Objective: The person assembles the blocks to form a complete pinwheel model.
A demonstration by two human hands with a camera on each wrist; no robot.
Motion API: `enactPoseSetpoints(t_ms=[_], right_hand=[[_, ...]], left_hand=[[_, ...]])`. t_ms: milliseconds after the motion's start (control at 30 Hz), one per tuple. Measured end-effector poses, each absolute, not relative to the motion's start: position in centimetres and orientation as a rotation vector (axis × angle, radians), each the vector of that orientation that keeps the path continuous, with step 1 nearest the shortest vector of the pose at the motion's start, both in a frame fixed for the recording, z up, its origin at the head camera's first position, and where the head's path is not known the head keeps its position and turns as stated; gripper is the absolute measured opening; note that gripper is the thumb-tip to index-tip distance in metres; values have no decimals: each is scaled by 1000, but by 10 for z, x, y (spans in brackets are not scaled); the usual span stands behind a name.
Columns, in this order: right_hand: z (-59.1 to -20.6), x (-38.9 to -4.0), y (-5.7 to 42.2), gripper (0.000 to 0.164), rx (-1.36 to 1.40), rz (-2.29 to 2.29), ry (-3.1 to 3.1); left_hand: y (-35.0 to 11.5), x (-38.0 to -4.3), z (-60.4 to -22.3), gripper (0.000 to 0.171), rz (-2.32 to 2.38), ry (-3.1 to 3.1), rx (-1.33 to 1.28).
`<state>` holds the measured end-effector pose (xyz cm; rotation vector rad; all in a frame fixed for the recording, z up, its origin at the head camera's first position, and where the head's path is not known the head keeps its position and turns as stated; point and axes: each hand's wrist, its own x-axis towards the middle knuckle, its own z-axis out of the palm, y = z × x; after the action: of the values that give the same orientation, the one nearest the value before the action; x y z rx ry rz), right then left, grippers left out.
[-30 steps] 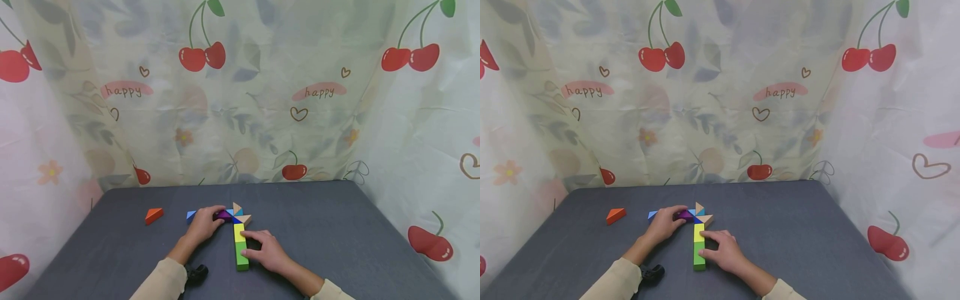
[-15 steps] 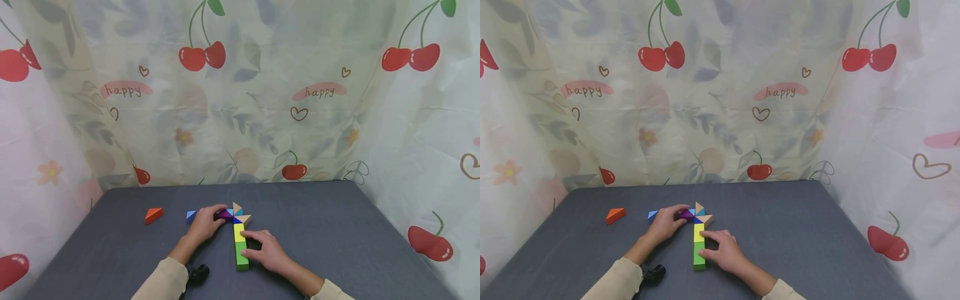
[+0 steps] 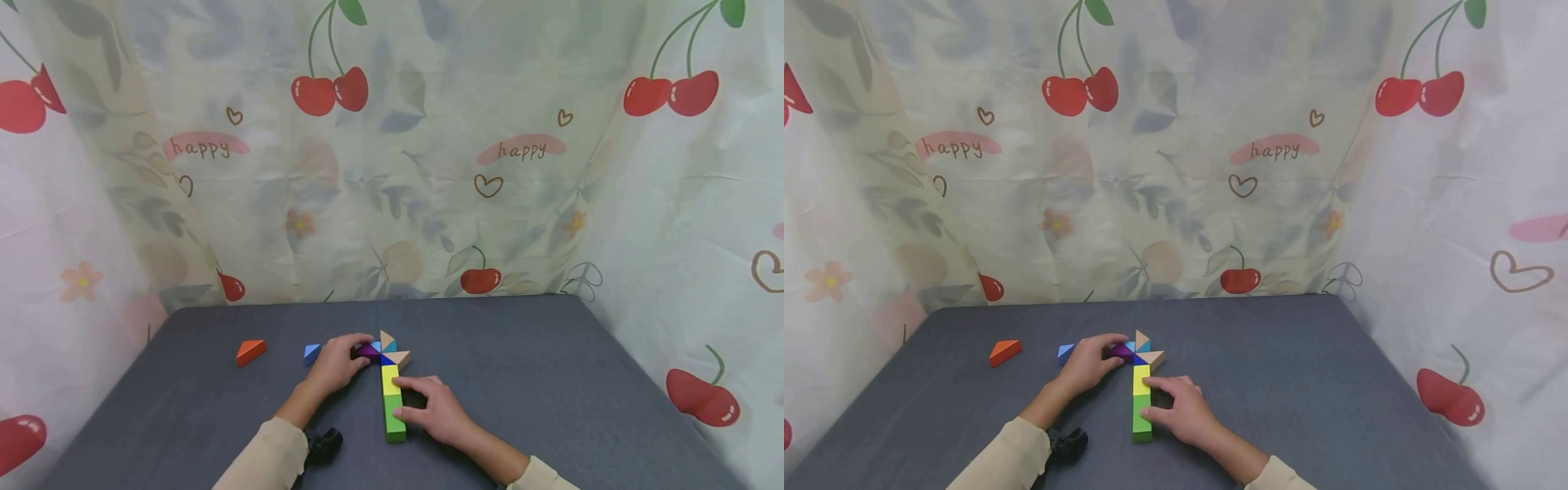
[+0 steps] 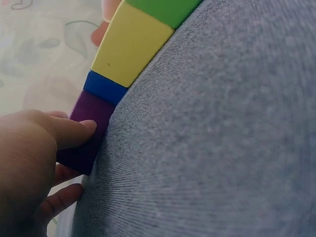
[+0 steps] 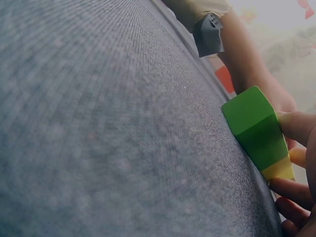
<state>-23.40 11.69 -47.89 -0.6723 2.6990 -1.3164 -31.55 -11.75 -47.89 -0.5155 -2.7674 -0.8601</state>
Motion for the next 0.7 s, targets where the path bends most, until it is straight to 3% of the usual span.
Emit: enactPoseSetpoints(t_ms=[700], right_hand=[[-478,-234,117,50,-690,-1311,2714]], left_hand=[[-117,-317,-477,37,-869,-2768,-554]])
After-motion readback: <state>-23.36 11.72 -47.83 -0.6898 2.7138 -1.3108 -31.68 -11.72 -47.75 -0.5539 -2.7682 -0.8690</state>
